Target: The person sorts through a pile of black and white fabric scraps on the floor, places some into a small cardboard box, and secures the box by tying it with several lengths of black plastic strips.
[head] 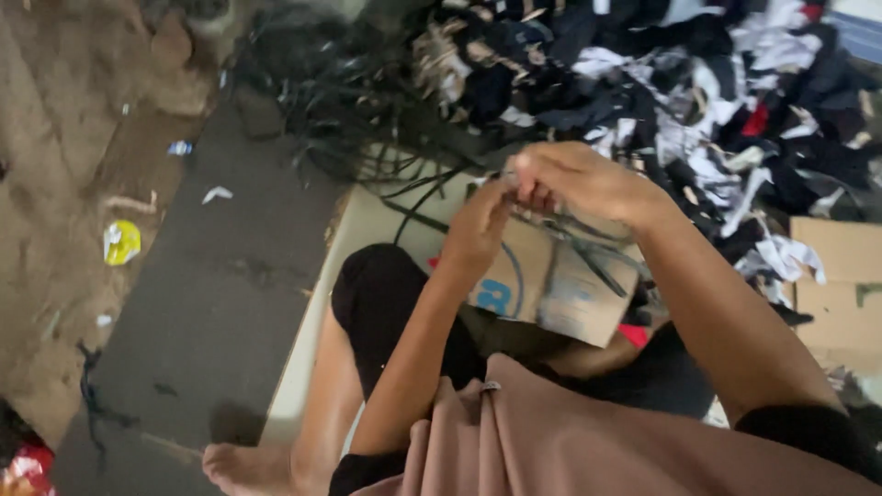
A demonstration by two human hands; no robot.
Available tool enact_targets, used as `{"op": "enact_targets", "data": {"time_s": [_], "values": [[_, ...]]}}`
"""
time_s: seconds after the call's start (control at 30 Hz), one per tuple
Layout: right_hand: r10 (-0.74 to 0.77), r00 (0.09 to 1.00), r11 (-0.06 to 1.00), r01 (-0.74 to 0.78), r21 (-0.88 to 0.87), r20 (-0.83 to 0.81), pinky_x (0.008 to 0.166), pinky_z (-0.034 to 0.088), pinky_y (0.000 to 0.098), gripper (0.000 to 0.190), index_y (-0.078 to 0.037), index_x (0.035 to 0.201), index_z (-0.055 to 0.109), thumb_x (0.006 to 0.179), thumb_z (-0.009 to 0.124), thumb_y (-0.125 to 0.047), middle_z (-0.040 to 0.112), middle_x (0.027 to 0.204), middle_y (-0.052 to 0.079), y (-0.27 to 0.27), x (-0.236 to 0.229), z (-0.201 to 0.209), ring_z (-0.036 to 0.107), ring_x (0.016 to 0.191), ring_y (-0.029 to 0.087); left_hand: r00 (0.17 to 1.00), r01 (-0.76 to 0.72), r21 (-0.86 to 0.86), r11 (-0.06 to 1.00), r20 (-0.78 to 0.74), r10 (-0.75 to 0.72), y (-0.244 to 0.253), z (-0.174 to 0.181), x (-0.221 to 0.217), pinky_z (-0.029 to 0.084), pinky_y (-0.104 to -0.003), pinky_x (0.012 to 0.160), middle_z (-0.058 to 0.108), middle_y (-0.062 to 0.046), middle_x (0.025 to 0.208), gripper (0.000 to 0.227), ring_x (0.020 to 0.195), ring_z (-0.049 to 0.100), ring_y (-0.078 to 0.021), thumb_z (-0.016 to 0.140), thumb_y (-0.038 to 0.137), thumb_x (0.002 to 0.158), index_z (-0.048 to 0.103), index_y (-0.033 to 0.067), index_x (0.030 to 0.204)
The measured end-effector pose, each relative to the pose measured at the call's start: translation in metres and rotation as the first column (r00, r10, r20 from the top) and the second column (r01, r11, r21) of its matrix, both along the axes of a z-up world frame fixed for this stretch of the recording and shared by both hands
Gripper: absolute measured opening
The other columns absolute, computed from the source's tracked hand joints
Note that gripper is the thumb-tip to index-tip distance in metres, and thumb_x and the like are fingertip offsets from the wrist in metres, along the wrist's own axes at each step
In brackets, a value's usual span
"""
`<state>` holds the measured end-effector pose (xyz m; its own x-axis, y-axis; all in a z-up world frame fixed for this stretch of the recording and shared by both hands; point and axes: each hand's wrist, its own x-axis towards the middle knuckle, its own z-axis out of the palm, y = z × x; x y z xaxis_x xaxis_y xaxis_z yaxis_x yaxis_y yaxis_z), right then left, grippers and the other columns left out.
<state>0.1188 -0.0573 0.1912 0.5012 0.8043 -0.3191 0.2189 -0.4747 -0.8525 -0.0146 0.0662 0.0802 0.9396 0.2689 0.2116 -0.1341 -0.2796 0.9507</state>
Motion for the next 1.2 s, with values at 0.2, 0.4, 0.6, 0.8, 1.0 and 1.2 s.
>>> {"op": "enact_targets", "data": {"time_s": [0.2, 0.4, 0.6, 0.8, 1.0, 1.2], "values": [[-0.206, 0.966, 0.950, 0.159, 0.268, 0.155, 0.068, 0.060, 0.0319, 0.043, -0.004, 0.089, 0.071, 0.116, 0.048, -0.028, 0.073, 0.071, 0.014, -0.085, -0.013, 0.034, 0.075, 0.069, 0.020, 0.948, 0.237, 0.093, 0.967, -0.239, -0.209, -0.034, -0.025, 0.019, 0.053, -0.045, 0.094, 0.077, -0.001, 0.091, 0.024, 0.101, 0.073, -0.0263, 0.042, 0.031, 0.109, 0.065, 0.0218, 0.110], [-0.430, 0.837, 0.902, 0.387, 0.189, 0.339, 0.067, 0.057, 0.0336, 0.020, -0.009, 0.099, 0.074, 0.111, 0.065, -0.023, 0.074, 0.080, 0.010, -0.131, 0.020, -0.068, 0.071, 0.071, 0.020, 0.974, 0.044, -0.288, 0.957, -0.199, -0.104, -0.015, -0.030, 0.003, 0.053, -0.033, 0.084, 0.073, -0.002, 0.105, 0.029, 0.103, 0.064, -0.0146, 0.047, 0.033, 0.111, 0.069, 0.0155, 0.109], [-0.131, 0.884, 0.988, 0.077, 0.137, 0.449, 0.066, 0.058, 0.0449, 0.010, -0.002, 0.105, 0.074, 0.097, 0.069, -0.001, 0.076, 0.094, 0.021, -0.030, 0.024, -0.096, 0.073, 0.069, 0.031, 0.943, -0.235, -0.547, 0.803, -0.330, 0.052, -0.018, -0.126, -0.049, 0.051, -0.037, 0.087, 0.071, -0.010, 0.104, 0.025, 0.101, 0.067, -0.0230, 0.050, 0.027, 0.110, 0.068, 0.0089, 0.114], [0.326, 0.820, 0.869, -0.063, -0.491, 0.471, 0.084, 0.059, 0.0511, 0.022, -0.013, 0.112, 0.079, 0.100, 0.066, -0.027, 0.078, 0.107, 0.012, 0.126, 0.030, -0.175, 0.074, 0.099, 0.035, 0.941, -0.330, -0.777, 0.536, -0.318, 0.120, 0.010, -0.117, -0.088, 0.056, -0.028, 0.070, 0.070, -0.010, 0.112, 0.017, 0.094, 0.068, -0.0200, 0.056, 0.017, 0.106, 0.066, 0.0045, 0.111], [0.322, 0.887, 0.628, 0.063, -0.775, 0.332, 0.089, 0.055, 0.0611, 0.076, -0.001, 0.117, 0.074, 0.098, 0.048, -0.069, 0.075, 0.116, 0.024, 0.187, 0.009, -0.213, 0.072, 0.109, 0.043, 0.938, -0.315, -0.918, 0.242, -0.263, 0.225, 0.049, -0.130, -0.105, 0.063, -0.034, 0.079, 0.066, -0.015, 0.125, 0.010, 0.108, 0.070, -0.0279, 0.058, -0.003, 0.100, 0.059, 0.0026, 0.108], [0.367, 0.766, 0.781, 0.055, -0.622, 0.528, 0.065, 0.054, 0.0455, 0.025, -0.018, 0.077, 0.071, 0.089, 0.064, -0.038, 0.071, 0.073, 0.004, 0.187, 0.010, -0.312, 0.072, 0.072, 0.031, 0.943, -0.196, -0.958, 0.211, -0.125, 0.309, 0.069, -0.129, -0.115, 0.062, -0.039, 0.093, 0.067, -0.012, 0.122, 0.011, 0.114, 0.068, -0.0262, 0.056, -0.007, 0.100, 0.061, 0.0015, 0.103]]}}
